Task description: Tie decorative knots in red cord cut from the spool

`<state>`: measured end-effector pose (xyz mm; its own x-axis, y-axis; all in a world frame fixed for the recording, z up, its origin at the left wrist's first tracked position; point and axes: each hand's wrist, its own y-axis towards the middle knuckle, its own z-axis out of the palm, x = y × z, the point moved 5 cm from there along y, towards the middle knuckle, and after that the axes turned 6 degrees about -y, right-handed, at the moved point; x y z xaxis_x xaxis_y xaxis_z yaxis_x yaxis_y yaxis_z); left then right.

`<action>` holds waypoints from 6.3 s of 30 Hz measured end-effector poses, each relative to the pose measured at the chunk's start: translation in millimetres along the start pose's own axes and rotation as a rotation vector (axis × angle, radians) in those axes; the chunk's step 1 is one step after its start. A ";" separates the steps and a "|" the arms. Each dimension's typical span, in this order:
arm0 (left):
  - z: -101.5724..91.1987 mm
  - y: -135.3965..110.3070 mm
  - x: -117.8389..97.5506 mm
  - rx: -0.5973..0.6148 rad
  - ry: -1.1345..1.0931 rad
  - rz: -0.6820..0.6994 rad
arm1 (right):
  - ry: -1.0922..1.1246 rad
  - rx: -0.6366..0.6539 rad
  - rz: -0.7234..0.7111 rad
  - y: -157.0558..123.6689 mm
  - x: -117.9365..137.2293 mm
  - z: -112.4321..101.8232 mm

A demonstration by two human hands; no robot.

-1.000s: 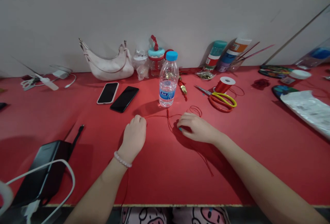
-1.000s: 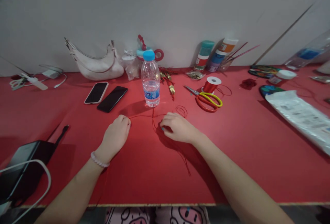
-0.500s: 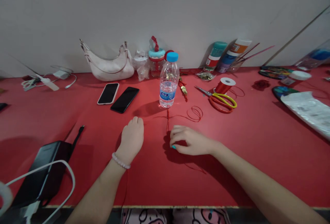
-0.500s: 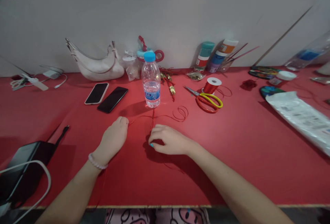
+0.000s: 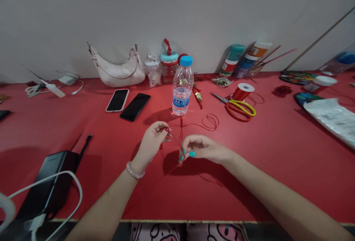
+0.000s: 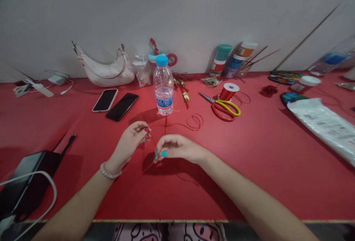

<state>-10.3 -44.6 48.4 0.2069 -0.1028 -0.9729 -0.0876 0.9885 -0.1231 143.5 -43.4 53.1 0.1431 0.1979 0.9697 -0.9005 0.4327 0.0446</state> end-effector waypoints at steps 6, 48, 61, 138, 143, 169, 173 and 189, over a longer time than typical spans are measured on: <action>-0.4 -0.1 -1.8 0.046 0.094 0.014 | 0.143 0.079 0.013 -2.7 0.5 -4.9; 46.5 -4.5 3.0 0.494 1.547 0.669 | -0.941 -0.206 0.585 -37.1 15.0 -81.0; 29.8 12.4 7.3 0.273 1.486 0.580 | -1.242 -0.184 0.397 -30.8 18.3 -79.6; 15.1 16.8 -2.4 0.173 1.185 0.433 | -1.557 -0.417 0.046 -10.2 17.8 -64.9; 11.1 21.1 -1.4 0.171 1.375 0.457 | -1.429 -0.218 0.045 -16.9 20.8 -64.0; 39.1 -5.4 0.3 0.766 1.301 0.735 | -1.662 -0.632 0.356 -56.3 20.1 -158.1; 38.6 -5.8 0.8 0.765 1.309 0.734 | -1.429 -0.964 0.279 -67.4 34.3 -160.3; 32.8 -1.5 -6.4 0.665 1.336 0.781 | -0.571 -1.307 -0.713 -109.1 123.0 -127.1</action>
<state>20.5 -41.7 61.2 -0.6277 0.7291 -0.2728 0.7066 0.6806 0.1933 311.5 45.5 137.0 -0.0745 -0.5772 0.8132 0.2795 0.7707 0.5726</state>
